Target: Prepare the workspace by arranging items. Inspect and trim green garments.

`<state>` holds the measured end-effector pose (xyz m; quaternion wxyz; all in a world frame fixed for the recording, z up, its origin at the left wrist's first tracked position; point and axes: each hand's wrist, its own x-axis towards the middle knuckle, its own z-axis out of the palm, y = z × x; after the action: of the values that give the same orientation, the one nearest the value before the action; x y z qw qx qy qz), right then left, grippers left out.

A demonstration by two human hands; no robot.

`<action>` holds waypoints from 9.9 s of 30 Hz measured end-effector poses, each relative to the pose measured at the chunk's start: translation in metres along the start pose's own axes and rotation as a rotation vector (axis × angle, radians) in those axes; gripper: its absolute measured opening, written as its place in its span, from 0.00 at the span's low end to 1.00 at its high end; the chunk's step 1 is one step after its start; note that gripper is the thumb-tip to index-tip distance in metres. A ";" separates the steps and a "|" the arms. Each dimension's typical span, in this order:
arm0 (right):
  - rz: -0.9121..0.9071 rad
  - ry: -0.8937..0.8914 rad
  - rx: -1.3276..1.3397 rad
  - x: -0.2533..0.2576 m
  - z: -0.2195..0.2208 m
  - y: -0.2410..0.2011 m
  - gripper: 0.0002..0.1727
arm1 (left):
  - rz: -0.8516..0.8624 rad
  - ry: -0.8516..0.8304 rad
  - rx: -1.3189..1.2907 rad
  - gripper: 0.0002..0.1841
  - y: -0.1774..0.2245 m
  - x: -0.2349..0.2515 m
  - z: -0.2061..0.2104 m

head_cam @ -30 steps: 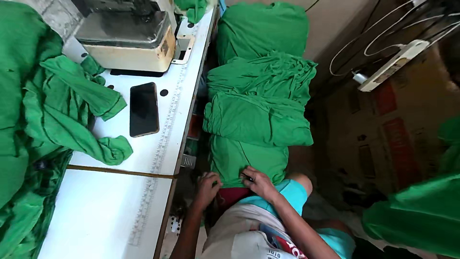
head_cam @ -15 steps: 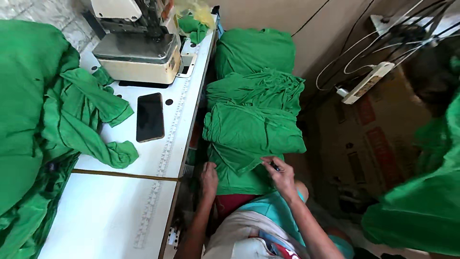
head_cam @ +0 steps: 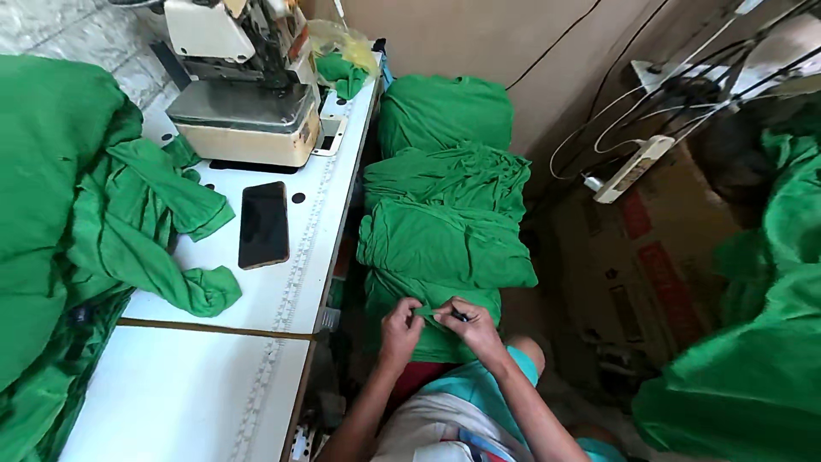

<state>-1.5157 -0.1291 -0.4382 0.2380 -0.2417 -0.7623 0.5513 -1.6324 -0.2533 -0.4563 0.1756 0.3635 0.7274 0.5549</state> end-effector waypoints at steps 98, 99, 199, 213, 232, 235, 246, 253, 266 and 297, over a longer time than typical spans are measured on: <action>0.391 -0.337 0.076 0.020 0.032 0.047 0.14 | -0.655 -0.131 -0.462 0.07 -0.037 0.040 -0.019; 0.398 -0.369 0.026 0.022 0.034 0.047 0.15 | -0.652 -0.127 -0.459 0.07 -0.037 0.040 -0.019; 0.158 -0.139 -0.519 -0.001 0.004 0.060 0.14 | -0.077 -0.236 0.460 0.30 -0.060 -0.012 -0.027; 0.423 -0.108 -0.468 0.024 0.002 0.059 0.18 | -0.340 -0.207 0.096 0.16 -0.071 0.005 -0.036; 0.571 -0.158 -0.733 0.010 -0.028 0.045 0.24 | -0.323 0.492 0.001 0.20 -0.060 0.013 -0.047; 0.645 -0.076 -0.695 0.005 -0.042 0.047 0.21 | -0.400 0.454 0.120 0.22 -0.065 0.006 -0.040; -0.027 0.272 -0.624 -0.016 -0.038 0.043 0.10 | 0.408 -0.288 0.487 0.11 -0.004 0.044 0.069; 0.670 0.240 -0.744 -0.015 -0.090 0.059 0.20 | 0.002 0.117 0.402 0.16 -0.044 0.047 0.018; 0.300 0.258 -0.572 -0.015 -0.081 0.040 0.15 | 0.097 -0.620 0.406 0.26 0.019 0.049 0.117; 0.658 0.302 0.440 -0.006 -0.020 0.089 0.32 | -0.116 -0.628 0.266 0.17 -0.047 0.078 0.067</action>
<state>-1.4888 -0.0939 -0.5184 0.2043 -0.4936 -0.4650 0.7060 -1.6562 -0.1572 -0.5109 0.3732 0.4942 0.7234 0.3053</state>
